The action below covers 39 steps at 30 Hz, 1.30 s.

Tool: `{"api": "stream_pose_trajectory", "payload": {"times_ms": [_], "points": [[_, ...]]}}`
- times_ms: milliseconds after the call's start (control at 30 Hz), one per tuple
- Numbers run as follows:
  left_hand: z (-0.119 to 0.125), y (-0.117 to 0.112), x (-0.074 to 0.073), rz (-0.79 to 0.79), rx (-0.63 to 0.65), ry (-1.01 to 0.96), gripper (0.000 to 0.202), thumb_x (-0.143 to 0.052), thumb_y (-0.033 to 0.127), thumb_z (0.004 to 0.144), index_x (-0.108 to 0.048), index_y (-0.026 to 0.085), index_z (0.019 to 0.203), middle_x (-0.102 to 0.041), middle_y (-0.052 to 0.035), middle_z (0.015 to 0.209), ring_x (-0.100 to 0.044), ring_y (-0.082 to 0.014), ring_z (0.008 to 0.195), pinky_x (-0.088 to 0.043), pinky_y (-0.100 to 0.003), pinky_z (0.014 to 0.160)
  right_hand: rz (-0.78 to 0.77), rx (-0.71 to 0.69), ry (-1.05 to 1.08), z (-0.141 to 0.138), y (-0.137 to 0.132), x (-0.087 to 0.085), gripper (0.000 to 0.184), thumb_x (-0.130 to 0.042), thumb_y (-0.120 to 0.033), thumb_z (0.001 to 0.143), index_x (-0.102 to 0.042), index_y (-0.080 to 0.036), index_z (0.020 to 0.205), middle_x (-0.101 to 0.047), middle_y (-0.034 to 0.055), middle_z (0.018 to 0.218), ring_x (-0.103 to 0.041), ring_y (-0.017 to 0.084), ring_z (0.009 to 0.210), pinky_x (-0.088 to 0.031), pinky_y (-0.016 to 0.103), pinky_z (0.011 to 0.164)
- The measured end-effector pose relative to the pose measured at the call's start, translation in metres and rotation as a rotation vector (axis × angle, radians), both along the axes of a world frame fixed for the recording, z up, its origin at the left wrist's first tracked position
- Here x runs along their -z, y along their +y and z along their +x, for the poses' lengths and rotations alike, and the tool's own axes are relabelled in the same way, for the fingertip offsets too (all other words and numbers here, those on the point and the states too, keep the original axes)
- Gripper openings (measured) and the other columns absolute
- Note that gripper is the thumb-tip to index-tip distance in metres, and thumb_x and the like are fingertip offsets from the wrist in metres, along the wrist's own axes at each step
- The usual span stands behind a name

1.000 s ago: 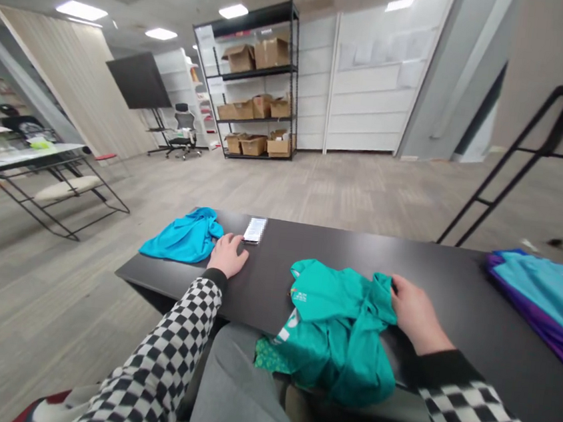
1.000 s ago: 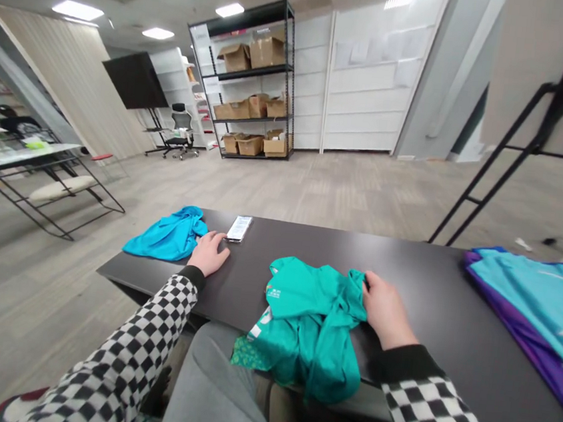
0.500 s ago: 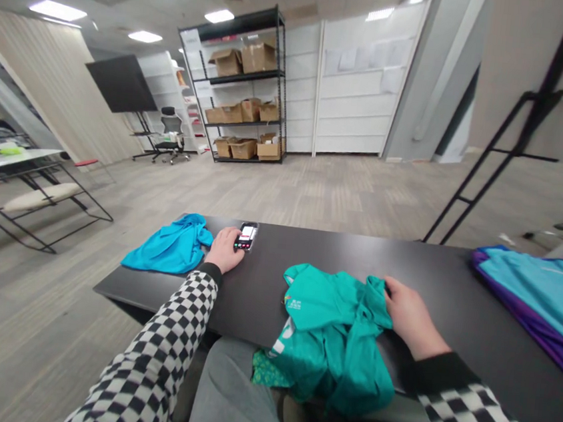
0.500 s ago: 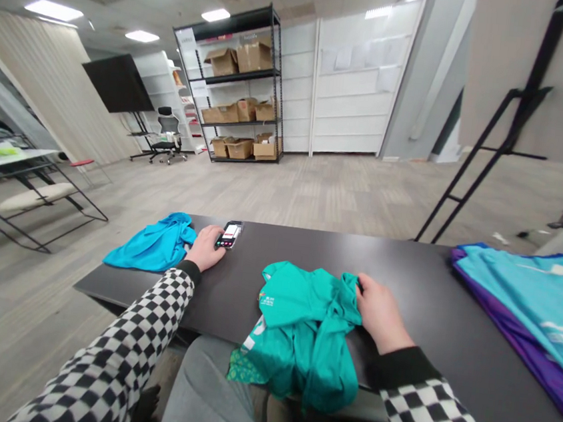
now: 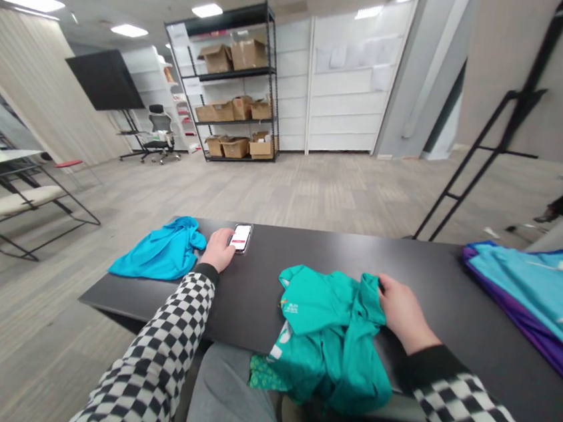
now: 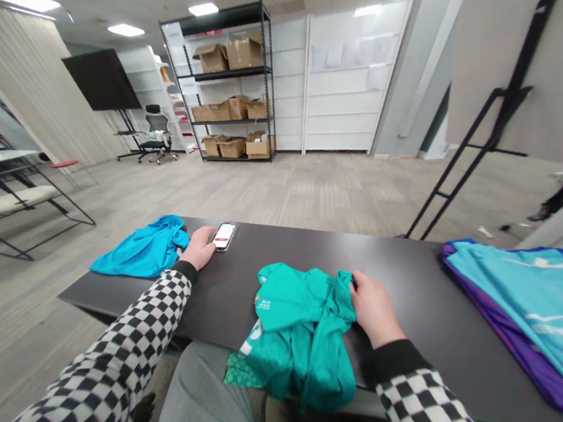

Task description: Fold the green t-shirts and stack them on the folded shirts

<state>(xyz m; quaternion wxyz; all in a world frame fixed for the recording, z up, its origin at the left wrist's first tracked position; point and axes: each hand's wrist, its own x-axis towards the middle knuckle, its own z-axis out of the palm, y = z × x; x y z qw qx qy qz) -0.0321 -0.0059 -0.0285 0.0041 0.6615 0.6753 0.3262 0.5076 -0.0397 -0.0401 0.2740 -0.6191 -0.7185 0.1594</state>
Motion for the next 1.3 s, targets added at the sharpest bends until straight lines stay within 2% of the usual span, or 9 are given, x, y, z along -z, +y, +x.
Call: {"api": "stream_pose_trajectory", "payload": {"times_ms": [167,300,400,500,633,733,833,1100,1300], "points": [[0.046,-0.032,-0.017,0.064,-0.042,-0.016,0.045,-0.059,0.016,0.084,-0.077,0.018,0.125,-0.075,-0.0209,0.129,-0.065,-0.0435,0.133,-0.047,-0.062,0.125,0.049,-0.008,-0.020,-0.002,-0.002,0.000,0.024,-0.054,-0.039,0.096,-0.062,-0.026,0.078,-0.078,0.0105,0.080,-0.069,0.027,0.077,-0.038,0.034,0.069],[0.144,-0.074,-0.004,-0.010,0.186,0.017,0.026,-0.062,0.016,0.092,-0.080,0.027,0.107,-0.080,-0.0103,0.110,-0.073,-0.0312,0.109,-0.057,-0.046,0.107,0.057,-0.011,-0.056,-0.002,-0.001,0.004,0.025,-0.052,-0.039,0.100,-0.063,-0.025,0.082,-0.079,0.0117,0.085,-0.068,0.026,0.078,-0.037,0.034,0.070],[0.218,-0.103,0.008,-0.067,0.391,0.116,0.017,-0.070,0.039,0.102,-0.080,0.029,0.110,-0.078,-0.0127,0.120,-0.069,-0.0336,0.116,-0.054,-0.049,0.105,0.058,-0.029,-0.096,-0.003,-0.003,0.005,0.026,-0.051,-0.038,0.104,-0.065,-0.025,0.087,-0.080,0.0119,0.088,-0.069,0.027,0.080,-0.037,0.033,0.071],[0.253,-0.115,0.012,-0.098,0.441,0.117,0.023,-0.073,0.051,0.103,-0.079,0.029,0.103,-0.076,-0.0131,0.119,-0.066,-0.0354,0.118,-0.052,-0.052,0.104,0.053,-0.071,-0.149,-0.005,-0.009,0.000,0.030,-0.049,-0.038,0.110,-0.068,-0.023,0.091,-0.081,0.0123,0.093,-0.072,0.027,0.086,-0.039,0.033,0.074],[0.246,-0.108,0.010,-0.097,0.447,-0.279,0.026,-0.070,0.042,0.105,-0.074,0.026,0.084,-0.075,-0.0076,0.095,-0.069,-0.0282,0.099,-0.053,-0.044,0.098,0.008,-0.123,-0.291,-0.009,-0.027,-0.016,0.029,-0.049,-0.034,0.113,-0.074,-0.021,0.106,-0.083,0.0145,0.109,-0.075,0.029,0.100,-0.043,0.033,0.082],[0.230,-0.097,0.014,-0.022,0.375,-0.869,0.032,-0.080,0.056,0.097,-0.078,0.025,0.093,-0.077,-0.0044,0.089,-0.070,-0.0239,0.087,-0.057,-0.037,0.088,-0.016,-0.221,-0.393,-0.003,-0.043,-0.027,0.032,-0.051,-0.033,0.114,-0.075,-0.022,0.133,-0.079,0.0180,0.132,-0.073,0.033,0.118,-0.048,0.038,0.094],[0.223,-0.090,0.020,0.035,0.300,-1.151,0.051,-0.081,0.072,0.089,-0.076,0.023,0.104,-0.078,-0.0036,0.090,-0.071,-0.0211,0.083,-0.059,-0.034,0.084,-0.029,-0.277,-0.430,0.018,-0.051,-0.032,0.042,-0.048,-0.033,0.116,-0.072,-0.025,0.150,-0.073,0.0208,0.148,-0.069,0.038,0.132,-0.049,0.052,0.111],[0.212,-0.084,0.024,0.051,0.157,-1.085,0.057,-0.075,0.079,0.089,-0.069,0.022,0.095,-0.069,-0.0013,0.079,-0.067,-0.0203,0.076,-0.059,-0.033,0.078,-0.173,-0.185,-0.384,0.098,-0.046,-0.015,0.063,-0.042,-0.037,0.116,-0.050,-0.030,0.178,-0.043,0.0125,0.187,-0.038,0.044,0.173,-0.022,0.088,0.133],[0.238,-0.109,0.010,0.277,0.001,-0.628,0.042,-0.069,0.021,0.094,-0.071,0.020,0.136,-0.073,-0.0158,0.139,-0.066,-0.0316,0.139,-0.051,-0.047,0.123,-0.017,-0.049,-0.347,0.098,-0.057,0.000,0.058,-0.037,-0.039,0.119,-0.060,-0.026,0.171,-0.052,0.0117,0.181,-0.045,0.037,0.171,-0.026,0.076,0.139]]}}
